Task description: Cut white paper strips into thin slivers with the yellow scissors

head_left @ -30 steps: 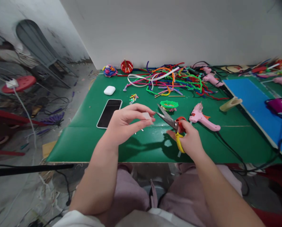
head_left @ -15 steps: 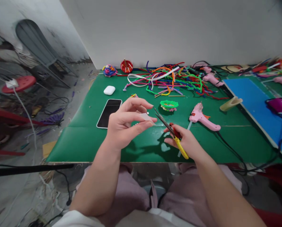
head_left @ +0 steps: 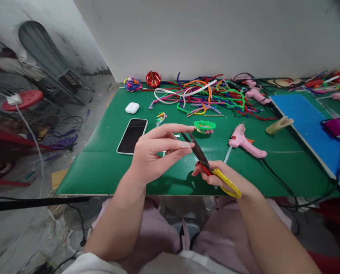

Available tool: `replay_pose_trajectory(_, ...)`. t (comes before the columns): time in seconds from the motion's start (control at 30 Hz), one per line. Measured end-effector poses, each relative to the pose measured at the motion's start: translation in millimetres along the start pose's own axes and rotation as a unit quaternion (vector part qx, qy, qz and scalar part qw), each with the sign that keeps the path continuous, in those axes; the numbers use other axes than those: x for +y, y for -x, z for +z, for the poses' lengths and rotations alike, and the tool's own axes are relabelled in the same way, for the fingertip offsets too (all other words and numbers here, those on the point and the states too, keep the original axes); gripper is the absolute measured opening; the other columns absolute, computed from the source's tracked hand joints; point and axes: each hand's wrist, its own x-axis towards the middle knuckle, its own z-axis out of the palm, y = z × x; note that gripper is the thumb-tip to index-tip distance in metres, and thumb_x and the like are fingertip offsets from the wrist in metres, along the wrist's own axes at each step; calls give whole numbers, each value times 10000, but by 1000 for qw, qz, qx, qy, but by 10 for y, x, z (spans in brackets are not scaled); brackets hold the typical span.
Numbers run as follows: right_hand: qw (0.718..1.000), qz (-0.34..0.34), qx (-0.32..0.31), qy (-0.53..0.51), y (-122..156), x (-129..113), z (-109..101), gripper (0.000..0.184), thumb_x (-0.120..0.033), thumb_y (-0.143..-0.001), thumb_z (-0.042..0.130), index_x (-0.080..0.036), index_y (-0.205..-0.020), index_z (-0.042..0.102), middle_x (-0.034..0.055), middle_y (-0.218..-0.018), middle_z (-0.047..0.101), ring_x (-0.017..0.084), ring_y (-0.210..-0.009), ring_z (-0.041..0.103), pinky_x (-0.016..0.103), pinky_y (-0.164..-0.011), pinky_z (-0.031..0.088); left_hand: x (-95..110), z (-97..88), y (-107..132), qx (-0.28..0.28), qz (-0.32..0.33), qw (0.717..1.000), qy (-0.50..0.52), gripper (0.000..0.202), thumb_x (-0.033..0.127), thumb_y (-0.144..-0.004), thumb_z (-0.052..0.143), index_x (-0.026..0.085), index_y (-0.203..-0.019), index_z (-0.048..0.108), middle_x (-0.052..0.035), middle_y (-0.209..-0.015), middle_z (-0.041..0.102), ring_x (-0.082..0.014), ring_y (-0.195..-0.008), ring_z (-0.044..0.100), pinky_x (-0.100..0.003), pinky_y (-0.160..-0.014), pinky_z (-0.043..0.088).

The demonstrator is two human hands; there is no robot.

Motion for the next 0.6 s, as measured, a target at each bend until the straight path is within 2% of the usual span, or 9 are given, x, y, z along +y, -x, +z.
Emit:
replay_pose_trajectory(0.1,1000,-2,1,-5,-2,13,-1,489,-570,-684,592,-128,-894,599,-32,-644,390,78,-552,319,216,-514,278,5,4,-7,4,3,1000,-12,120,167,-732,636,220,-825,689,-46,-1006,653,-152,-785,637,-248,-573,519)
replay_pose_trajectory(0.27,1000,-1,3,1,-4,2,5,461,-549,-702,588,-131,-896,602,-27,-643,401,83,-562,339,218,-523,292,27,4,-5,9,9,999,-43,143,141,-729,634,213,-842,685,-47,-1036,643,-131,-756,632,-245,-583,524)
replay_pose_trajectory(0.47,1000,1,11,3,-7,-9,3,425,-518,-713,593,-133,-894,603,-32,-639,391,72,-544,324,208,-499,282,65,6,1,36,30,995,-91,154,112,-731,624,212,-835,676,-27,-1006,663,-161,-848,641,-272,-662,546)
replay_pose_trajectory(0.6,1000,9,22,11,-6,-6,1,421,-512,-712,594,-132,-892,613,-30,-640,389,74,-547,333,208,-497,277,77,10,3,52,27,992,-109,165,96,-720,631,207,-835,670,-15,-965,678,-154,-839,646,-274,-690,551)
